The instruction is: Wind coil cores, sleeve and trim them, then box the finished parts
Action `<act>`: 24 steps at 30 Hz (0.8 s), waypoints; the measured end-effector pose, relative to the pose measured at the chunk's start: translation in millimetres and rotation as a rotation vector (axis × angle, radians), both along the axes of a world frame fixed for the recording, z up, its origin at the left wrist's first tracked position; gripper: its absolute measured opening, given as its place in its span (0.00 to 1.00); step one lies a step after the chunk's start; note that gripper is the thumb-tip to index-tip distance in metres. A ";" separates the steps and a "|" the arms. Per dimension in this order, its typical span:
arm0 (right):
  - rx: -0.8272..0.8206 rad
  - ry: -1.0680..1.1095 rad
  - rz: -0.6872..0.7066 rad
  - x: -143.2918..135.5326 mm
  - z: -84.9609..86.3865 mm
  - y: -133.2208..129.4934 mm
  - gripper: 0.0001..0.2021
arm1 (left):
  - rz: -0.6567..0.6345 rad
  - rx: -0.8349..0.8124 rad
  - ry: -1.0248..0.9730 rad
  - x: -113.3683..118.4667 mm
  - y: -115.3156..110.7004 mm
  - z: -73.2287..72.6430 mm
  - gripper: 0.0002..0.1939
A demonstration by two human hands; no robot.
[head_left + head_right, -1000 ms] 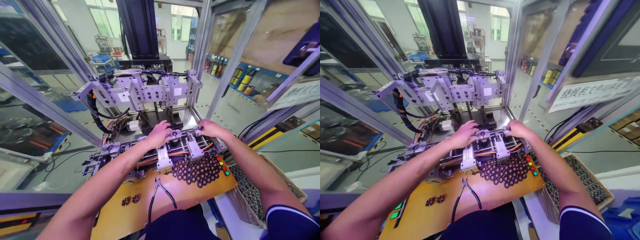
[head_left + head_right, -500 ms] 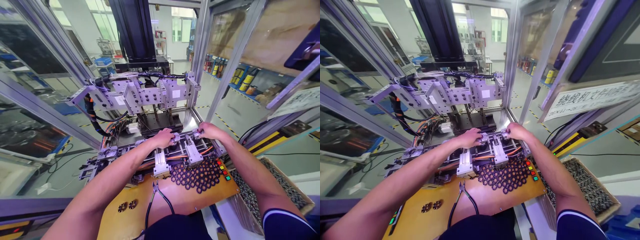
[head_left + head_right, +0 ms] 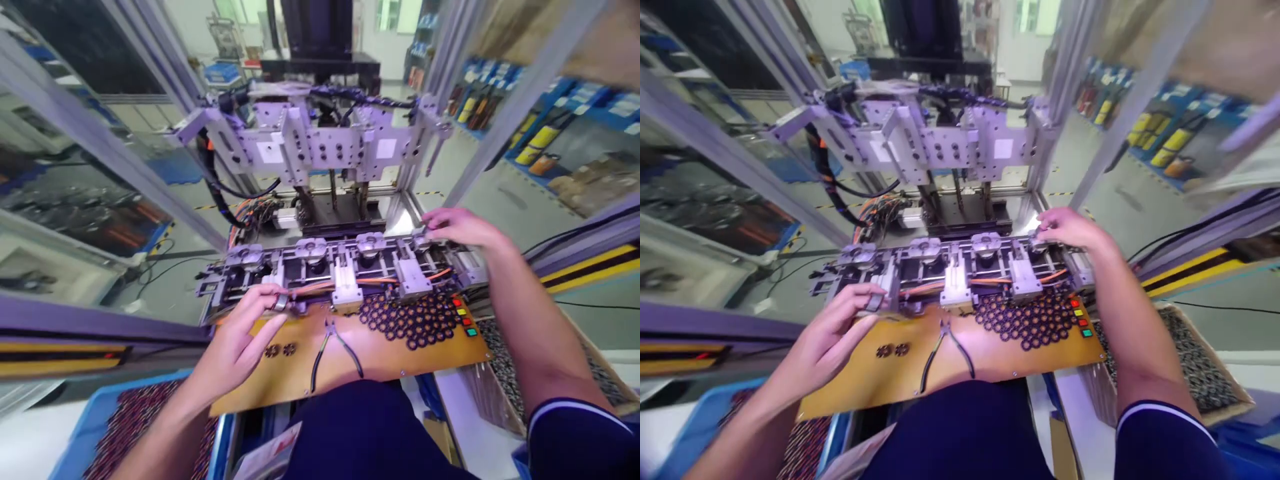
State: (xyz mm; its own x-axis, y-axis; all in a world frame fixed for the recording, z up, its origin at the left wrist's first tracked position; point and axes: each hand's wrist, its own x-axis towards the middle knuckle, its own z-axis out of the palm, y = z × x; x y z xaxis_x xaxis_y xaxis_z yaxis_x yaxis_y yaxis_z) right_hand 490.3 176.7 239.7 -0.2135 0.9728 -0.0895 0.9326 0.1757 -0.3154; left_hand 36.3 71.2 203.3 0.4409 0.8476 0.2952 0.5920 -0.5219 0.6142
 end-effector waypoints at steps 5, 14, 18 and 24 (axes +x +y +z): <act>0.167 0.393 0.449 -106.1 -31.8 -90.4 0.07 | 0.219 -0.110 0.149 -72.8 -77.6 -94.2 0.12; 0.103 0.193 0.702 -311.6 -185.4 -150.4 0.04 | 0.302 -0.112 0.183 -70.1 -89.9 -158.9 0.08; 0.191 0.171 0.573 -273.0 -185.6 -160.4 0.07 | 0.346 -0.056 0.154 -61.1 -85.7 -157.4 0.15; 0.335 0.067 0.156 -173.1 -186.5 -171.0 0.10 | 0.199 0.056 0.315 -34.1 -66.5 -165.3 0.26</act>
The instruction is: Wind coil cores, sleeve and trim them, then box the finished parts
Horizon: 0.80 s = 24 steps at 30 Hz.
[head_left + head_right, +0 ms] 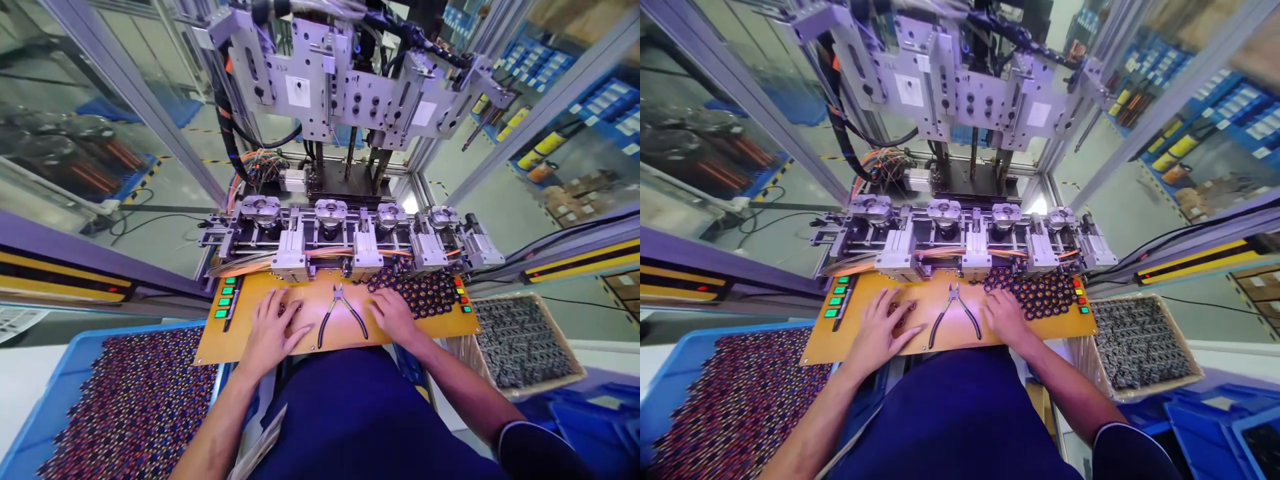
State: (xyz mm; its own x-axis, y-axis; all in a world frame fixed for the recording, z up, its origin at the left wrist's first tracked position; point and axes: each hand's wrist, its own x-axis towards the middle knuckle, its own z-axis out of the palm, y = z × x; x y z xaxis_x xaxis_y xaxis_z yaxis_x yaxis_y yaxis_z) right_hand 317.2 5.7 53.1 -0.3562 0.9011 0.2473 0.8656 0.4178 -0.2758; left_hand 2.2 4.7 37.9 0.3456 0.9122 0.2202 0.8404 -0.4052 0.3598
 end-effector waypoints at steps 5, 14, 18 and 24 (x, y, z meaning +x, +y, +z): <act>0.025 0.029 -0.148 20.9 -14.6 2.7 0.09 | 0.024 0.068 0.044 2.8 4.4 -5.7 0.25; 0.038 0.242 -0.090 3.3 -1.8 4.1 0.11 | 0.036 0.021 -0.307 -9.0 -22.9 41.7 0.18; 0.027 0.432 0.108 -30.0 42.1 -10.0 0.07 | -0.091 -0.129 -0.531 26.6 -20.8 80.1 0.15; -0.110 0.940 0.305 -70.8 86.7 -17.3 0.08 | -0.142 -0.341 -0.881 57.3 -17.7 107.0 0.16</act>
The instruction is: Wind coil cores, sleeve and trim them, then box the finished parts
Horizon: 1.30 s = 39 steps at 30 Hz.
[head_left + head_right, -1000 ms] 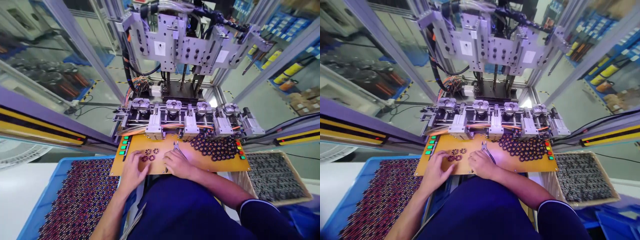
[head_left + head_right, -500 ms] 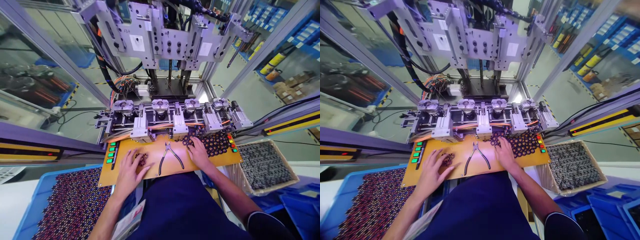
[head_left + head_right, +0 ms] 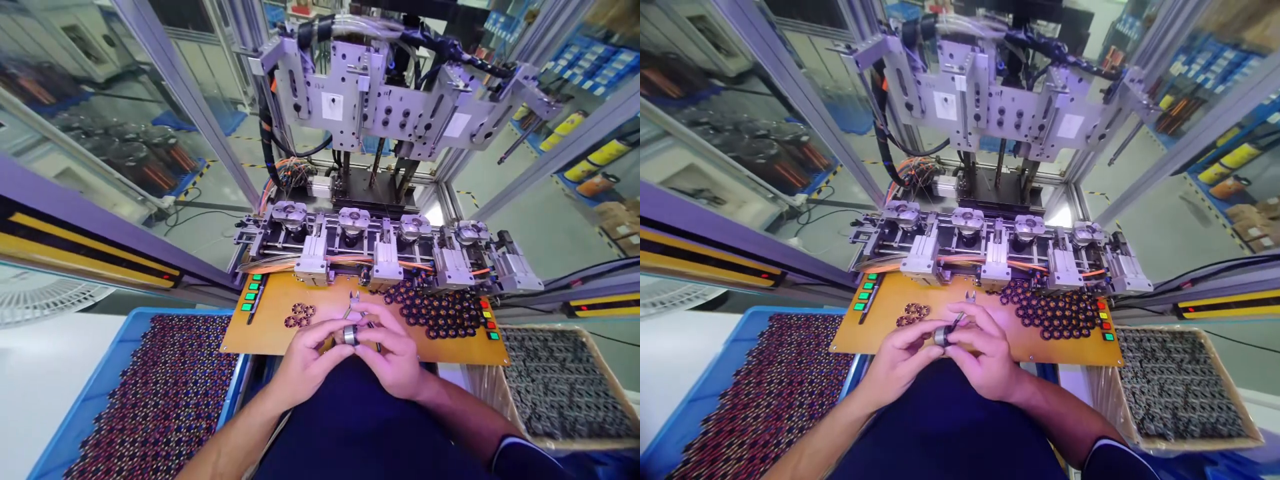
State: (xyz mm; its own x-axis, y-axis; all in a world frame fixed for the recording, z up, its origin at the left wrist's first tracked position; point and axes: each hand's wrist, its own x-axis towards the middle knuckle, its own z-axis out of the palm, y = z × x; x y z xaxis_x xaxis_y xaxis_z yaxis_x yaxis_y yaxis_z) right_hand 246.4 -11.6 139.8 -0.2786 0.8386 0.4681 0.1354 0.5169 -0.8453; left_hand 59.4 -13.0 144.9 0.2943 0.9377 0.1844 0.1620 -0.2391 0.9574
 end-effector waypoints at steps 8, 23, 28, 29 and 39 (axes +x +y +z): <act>-0.149 0.039 0.108 -14.2 10.1 16.5 0.05 | 0.195 0.348 0.156 -10.2 1.2 -1.6 0.16; 0.327 -0.634 0.200 -119.5 56.2 255.2 0.06 | 0.849 0.329 0.367 -72.0 7.3 -142.4 0.17; 0.322 -0.802 0.236 -139.2 36.3 275.4 0.07 | 0.851 0.255 0.347 -72.6 5.8 -148.1 0.18; 0.317 -0.828 0.235 -138.4 34.3 275.8 0.08 | 0.848 0.241 0.342 -72.9 5.6 -148.7 0.18; 0.282 -1.065 0.194 -143.0 44.1 273.5 0.09 | 0.821 0.168 0.318 -72.4 5.6 -147.8 0.16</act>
